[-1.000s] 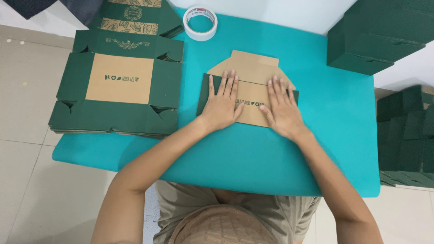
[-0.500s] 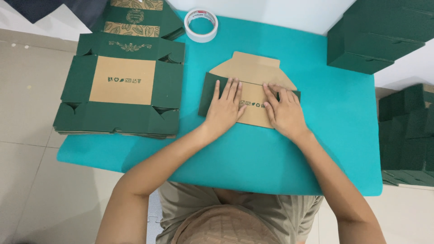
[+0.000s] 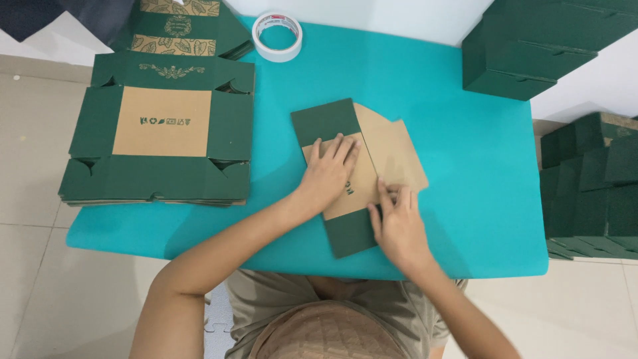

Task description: Folding and assembling a cardboard box from a flat template.

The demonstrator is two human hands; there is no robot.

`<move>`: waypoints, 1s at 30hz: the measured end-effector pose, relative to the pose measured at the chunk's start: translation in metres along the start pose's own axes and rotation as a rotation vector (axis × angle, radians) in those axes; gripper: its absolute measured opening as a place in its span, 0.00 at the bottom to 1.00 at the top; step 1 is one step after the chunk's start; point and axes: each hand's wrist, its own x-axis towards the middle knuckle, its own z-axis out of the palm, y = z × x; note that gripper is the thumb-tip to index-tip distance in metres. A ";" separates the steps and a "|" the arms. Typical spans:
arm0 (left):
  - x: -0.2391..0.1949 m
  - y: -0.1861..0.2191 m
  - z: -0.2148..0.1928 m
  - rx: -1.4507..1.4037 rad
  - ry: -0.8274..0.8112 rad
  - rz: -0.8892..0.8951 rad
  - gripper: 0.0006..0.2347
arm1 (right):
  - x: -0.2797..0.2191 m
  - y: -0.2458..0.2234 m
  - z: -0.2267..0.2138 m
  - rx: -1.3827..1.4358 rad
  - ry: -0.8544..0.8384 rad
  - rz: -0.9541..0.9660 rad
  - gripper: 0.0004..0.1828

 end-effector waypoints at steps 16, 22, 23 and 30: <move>-0.019 0.016 -0.036 -0.072 -0.008 -0.009 0.31 | -0.026 -0.045 -0.004 0.198 0.026 0.084 0.31; -0.014 0.017 -0.049 -0.155 -0.201 -0.023 0.29 | -0.019 0.034 -0.001 0.075 0.126 0.220 0.16; -0.015 0.017 -0.048 -0.150 -0.189 -0.030 0.28 | -0.012 0.043 -0.013 0.087 0.163 0.233 0.18; -0.016 0.018 -0.048 -0.158 -0.181 -0.052 0.27 | 0.013 0.053 -0.030 0.264 -0.066 0.152 0.28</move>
